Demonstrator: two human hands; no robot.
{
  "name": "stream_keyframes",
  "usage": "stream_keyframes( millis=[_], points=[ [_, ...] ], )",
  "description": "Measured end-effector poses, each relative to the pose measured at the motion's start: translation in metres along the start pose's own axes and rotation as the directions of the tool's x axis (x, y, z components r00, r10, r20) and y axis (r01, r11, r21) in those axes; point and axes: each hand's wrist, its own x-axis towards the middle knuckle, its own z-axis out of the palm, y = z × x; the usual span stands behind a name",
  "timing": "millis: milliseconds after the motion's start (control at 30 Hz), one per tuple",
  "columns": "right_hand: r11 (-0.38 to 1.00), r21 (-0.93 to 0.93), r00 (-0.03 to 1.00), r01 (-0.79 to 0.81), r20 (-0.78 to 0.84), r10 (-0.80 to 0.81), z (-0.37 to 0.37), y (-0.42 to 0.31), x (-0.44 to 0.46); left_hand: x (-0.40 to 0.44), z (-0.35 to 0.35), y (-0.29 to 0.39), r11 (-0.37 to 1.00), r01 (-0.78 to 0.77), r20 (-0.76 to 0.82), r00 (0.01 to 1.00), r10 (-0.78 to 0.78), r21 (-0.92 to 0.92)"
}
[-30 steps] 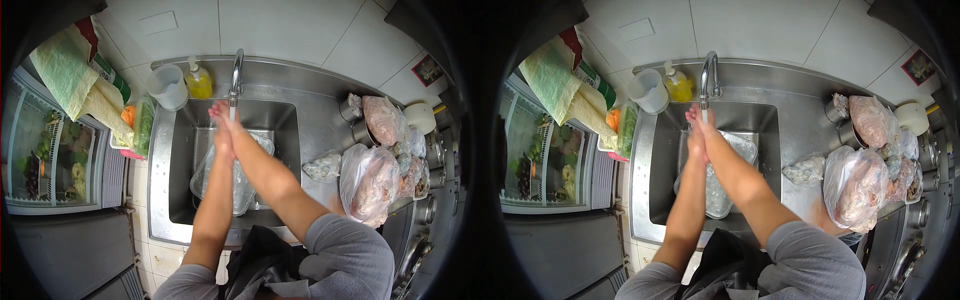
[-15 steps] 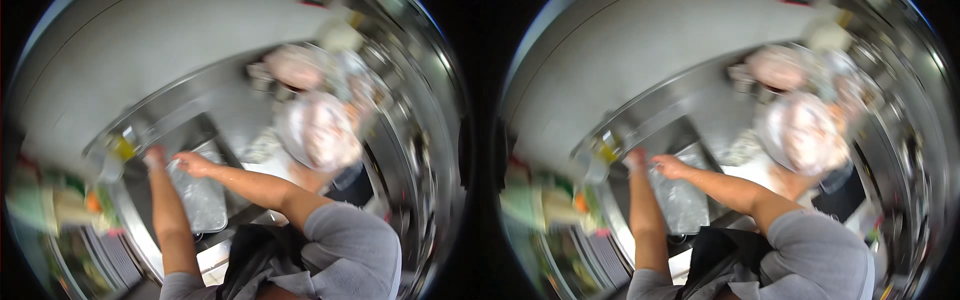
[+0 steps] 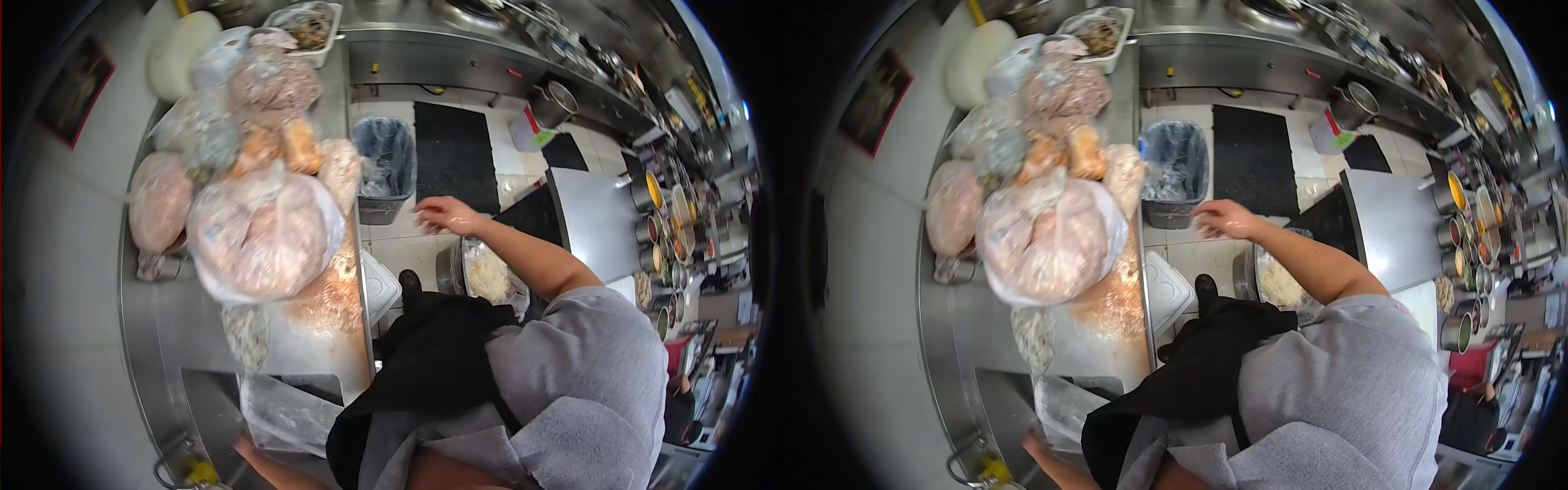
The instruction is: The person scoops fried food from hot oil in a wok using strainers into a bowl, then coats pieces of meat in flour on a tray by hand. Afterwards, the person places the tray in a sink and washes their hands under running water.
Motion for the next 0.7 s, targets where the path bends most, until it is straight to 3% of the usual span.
stream_keyframes(
  millis=[33, 67, 100, 133, 167, 233, 267, 300, 333, 367, 500, 533, 700],
  points=[
    [0.991, -0.09, 0.986, -0.097, -0.148, 0.083, -0.04, 0.042, -0.005, -0.003, -0.002, -0.006, 0.934, -0.103, 0.181, 0.982, 0.042, 0.341],
    [0.872, -0.418, 0.933, -0.256, -0.343, 0.109, -0.078, 0.081, -0.018, -0.009, -0.005, -0.007, 0.784, -0.278, 0.351, 0.933, 0.082, 0.555],
    [0.601, -0.734, 0.937, -0.316, -0.34, 0.078, -0.122, 0.14, -0.025, -0.044, -0.014, 0.03, 0.984, 0.098, 0.262, 0.956, -0.134, 0.147],
    [0.699, -0.624, 0.906, -0.35, -0.415, 0.083, -0.146, 0.156, -0.044, -0.125, -0.045, 0.137, 0.855, 0.377, 0.158, 0.926, -0.343, -0.356],
    [0.782, -0.502, 0.868, -0.368, -0.486, 0.096, -0.16, 0.163, -0.061, -0.117, -0.053, 0.145, 0.88, 0.295, 0.106, 0.955, -0.275, -0.372],
    [0.806, -0.409, 0.717, -0.427, -0.696, 0.026, -0.191, 0.16, -0.083, -0.096, -0.071, 0.151, 0.914, 0.058, -0.043, 0.996, -0.082, -0.401],
    [0.812, -0.395, 0.714, -0.43, -0.699, 0.038, -0.21, 0.151, -0.092, -0.064, -0.092, 0.163, 0.986, -0.068, -0.019, 0.998, 0.066, -0.153],
    [0.827, -0.353, 0.666, -0.437, -0.745, 0.034, -0.227, 0.141, -0.104, -0.041, -0.105, 0.181, 0.974, -0.205, 0.043, 0.979, 0.201, 0.097],
    [0.841, -0.313, 0.614, -0.441, -0.788, 0.029, -0.246, 0.14, -0.112, -0.052, -0.105, 0.217, 0.967, -0.255, -0.05, 0.966, 0.253, -0.022],
    [0.857, -0.322, 0.607, -0.402, -0.794, -0.014, -0.267, 0.146, -0.122, -0.088, -0.106, 0.301, 0.939, -0.312, -0.148, 0.945, 0.292, -0.142],
    [0.935, -0.215, 0.535, -0.28, -0.844, -0.034, -0.325, 0.144, -0.154, -0.154, -0.072, 0.519, 0.757, -0.502, -0.204, 0.864, 0.46, -0.419],
    [0.965, -0.157, 0.519, -0.21, -0.855, -0.026, -0.333, 0.142, -0.16, -0.174, -0.06, 0.565, 0.713, -0.559, -0.186, 0.824, 0.536, -0.423],
    [0.97, -0.167, 0.498, -0.176, -0.865, -0.058, -0.327, 0.117, -0.179, -0.202, -0.008, 0.731, 0.493, -0.792, -0.1, 0.558, 0.823, -0.361]
  ],
)
